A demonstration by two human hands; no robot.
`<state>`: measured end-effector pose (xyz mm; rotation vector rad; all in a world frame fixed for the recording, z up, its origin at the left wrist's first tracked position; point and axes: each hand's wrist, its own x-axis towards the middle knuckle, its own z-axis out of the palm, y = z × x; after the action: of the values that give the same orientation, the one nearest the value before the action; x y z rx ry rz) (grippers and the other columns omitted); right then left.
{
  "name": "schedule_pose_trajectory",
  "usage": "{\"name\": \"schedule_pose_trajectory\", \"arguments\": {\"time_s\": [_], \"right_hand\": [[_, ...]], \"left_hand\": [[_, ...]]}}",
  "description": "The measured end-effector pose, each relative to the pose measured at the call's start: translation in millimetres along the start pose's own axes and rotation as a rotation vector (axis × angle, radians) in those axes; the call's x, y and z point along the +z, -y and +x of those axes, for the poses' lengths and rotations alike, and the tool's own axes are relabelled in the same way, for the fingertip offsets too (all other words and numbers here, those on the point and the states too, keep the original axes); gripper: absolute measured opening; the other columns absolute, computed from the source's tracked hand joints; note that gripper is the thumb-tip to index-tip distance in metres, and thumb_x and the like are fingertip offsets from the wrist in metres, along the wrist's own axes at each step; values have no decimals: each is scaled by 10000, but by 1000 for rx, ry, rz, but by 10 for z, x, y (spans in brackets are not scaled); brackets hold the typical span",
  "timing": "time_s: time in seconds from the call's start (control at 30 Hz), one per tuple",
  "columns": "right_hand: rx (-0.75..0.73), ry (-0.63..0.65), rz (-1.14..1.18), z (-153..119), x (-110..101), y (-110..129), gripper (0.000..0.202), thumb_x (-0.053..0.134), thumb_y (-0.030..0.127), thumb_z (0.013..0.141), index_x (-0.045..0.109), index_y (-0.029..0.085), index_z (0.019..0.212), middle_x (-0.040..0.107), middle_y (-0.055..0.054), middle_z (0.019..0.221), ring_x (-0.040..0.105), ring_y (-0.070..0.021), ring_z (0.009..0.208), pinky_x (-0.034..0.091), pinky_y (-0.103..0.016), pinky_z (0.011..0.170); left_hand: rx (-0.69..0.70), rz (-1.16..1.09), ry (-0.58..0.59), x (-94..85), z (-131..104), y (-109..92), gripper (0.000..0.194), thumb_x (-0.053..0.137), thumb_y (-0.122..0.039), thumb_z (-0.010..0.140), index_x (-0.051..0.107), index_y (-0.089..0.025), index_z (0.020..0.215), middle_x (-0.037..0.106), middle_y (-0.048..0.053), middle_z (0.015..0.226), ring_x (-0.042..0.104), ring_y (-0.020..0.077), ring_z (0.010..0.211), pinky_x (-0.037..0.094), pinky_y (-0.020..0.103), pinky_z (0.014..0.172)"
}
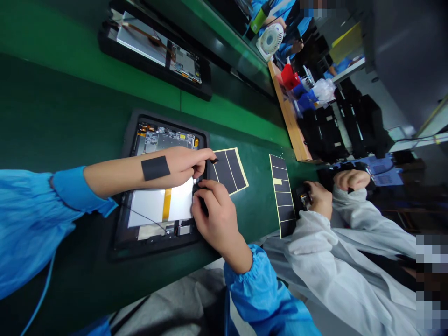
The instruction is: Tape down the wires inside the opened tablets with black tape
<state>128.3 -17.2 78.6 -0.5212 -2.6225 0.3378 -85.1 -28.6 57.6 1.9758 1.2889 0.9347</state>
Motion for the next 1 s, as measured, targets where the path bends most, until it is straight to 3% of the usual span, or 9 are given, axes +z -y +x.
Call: {"name": "schedule_pose_trajectory", "arguments": {"time_s": [0.33, 0.47, 0.6, 0.7, 0.8, 1.0], "right_hand": [[-3, 7, -13, -34, 15, -17, 185, 505, 136, 1013, 682, 168, 1056, 719, -152, 1134, 680, -256, 1120, 613, -417, 952], [-31, 28, 30, -85, -47, 67, 218, 528, 78, 976, 700, 102, 1108, 709, -200, 1266, 631, -283, 1279, 567, -432, 1078], [30, 104, 136, -118, -178, 95, 231, 564, 145, 980, 727, 93, 1136, 659, -196, 1397, 503, -288, 1441, 488, -466, 1175], [50, 103, 104, -103, -227, 33, 297, 554, 242, 1014, 730, 95, 1202, 574, -201, 1503, 402, -307, 1513, 432, -515, 1206], [31, 221, -20, -79, -193, -24, 441, 547, 373, 1032, 663, 95, 1354, 426, -196, 1625, 239, -369, 1580, 361, -595, 1225], [166, 428, -162, -78, -102, -6, 693, 533, 520, 1021, 374, 188, 1608, 190, -158, 1728, 125, -415, 1599, 332, -677, 1195]], "left_hand": [[6, 1, -5, 4, -12, 16, 553, 360, -68, 794, 484, -179, 1321, 680, -23, 832, 622, 150, 749, 443, 227, 739], [12, -3, -4, 2, -17, 16, 552, 361, -65, 795, 487, -172, 1322, 680, -23, 836, 622, 147, 748, 446, 224, 742], [7, -11, -6, 12, -11, 22, 567, 360, -61, 793, 483, -167, 1336, 683, -23, 841, 629, 144, 759, 452, 225, 756], [-5, -12, -1, 10, -9, 1, 567, 366, -64, 793, 488, -174, 1335, 677, -25, 825, 635, 148, 762, 454, 229, 757], [-49, 0, -24, -7, -21, -53, 560, 356, -61, 798, 498, -181, 1326, 676, -27, 818, 638, 149, 766, 451, 235, 757], [-95, 6, -34, -53, -32, -93, 573, 356, -63, 772, 487, -164, 1321, 701, -26, 825, 645, 154, 767, 442, 252, 752]]}}
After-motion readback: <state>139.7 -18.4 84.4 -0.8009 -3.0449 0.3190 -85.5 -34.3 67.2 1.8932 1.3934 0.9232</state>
